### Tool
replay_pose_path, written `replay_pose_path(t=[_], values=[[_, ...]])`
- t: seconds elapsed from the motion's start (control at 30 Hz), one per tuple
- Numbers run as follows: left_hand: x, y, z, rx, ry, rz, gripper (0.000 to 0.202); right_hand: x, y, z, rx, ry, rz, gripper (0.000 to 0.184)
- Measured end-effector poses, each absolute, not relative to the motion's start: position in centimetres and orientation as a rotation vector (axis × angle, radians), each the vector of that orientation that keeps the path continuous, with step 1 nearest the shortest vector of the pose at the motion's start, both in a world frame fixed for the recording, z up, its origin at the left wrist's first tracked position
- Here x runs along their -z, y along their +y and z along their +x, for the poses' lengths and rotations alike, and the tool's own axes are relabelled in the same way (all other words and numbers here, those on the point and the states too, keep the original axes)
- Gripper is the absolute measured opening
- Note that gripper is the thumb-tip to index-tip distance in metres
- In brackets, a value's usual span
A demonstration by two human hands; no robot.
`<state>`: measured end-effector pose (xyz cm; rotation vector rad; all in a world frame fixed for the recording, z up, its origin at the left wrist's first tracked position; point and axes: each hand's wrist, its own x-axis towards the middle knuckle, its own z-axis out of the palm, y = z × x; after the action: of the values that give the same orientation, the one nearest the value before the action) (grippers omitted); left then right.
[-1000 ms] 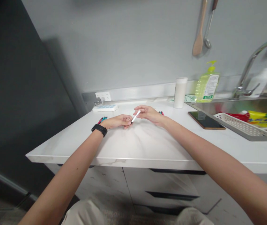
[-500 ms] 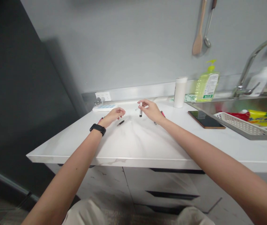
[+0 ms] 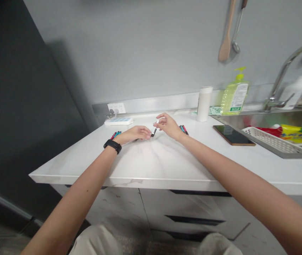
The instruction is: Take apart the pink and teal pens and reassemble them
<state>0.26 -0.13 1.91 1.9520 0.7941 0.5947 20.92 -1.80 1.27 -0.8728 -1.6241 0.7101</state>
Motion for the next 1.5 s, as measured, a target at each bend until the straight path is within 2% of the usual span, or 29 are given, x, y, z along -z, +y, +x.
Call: replay_pose_path(t=[0.17, 0.33, 0.47, 0.7, 1.07, 1.33, 1.5], values=[[-2.2, -0.5, 0.2, -0.606, 0.826, 1.962, 0.032, -1.4, -2.1, 21.6, -0.306, -1.549, -0.912, 0.028], [-1.9, -0.1, 0.0, -0.642, 0.903, 1.961, 0.032, -1.8, -2.4, 22.4, -0.236, -1.608, -0.966, 0.027], [-1.8, -0.3, 0.1, -0.623, 0.910, 1.948, 0.032, -2.0, -2.4, 21.9, -0.286, -1.657, -0.925, 0.027], [-1.8, -0.2, 0.3, -0.627, 0.808, 1.935, 0.039, -0.5, -1.9, 20.3, -0.629, -1.621, -0.971, 0.033], [-1.9, 0.6, -0.9, -0.687, 0.933, 1.985, 0.033, 0.1, -1.5, 20.4, -0.725, -1.660, -0.975, 0.038], [-2.1, 0.4, -1.3, -0.793, 1.178, 1.887, 0.035, 0.5, -1.7, 20.6, -0.669, -1.846, -0.999, 0.016], [-2.1, 0.2, -1.5, -0.873, 1.200, 1.798, 0.038, 0.8, -1.4, 20.6, -0.678, -1.839, -1.023, 0.012]])
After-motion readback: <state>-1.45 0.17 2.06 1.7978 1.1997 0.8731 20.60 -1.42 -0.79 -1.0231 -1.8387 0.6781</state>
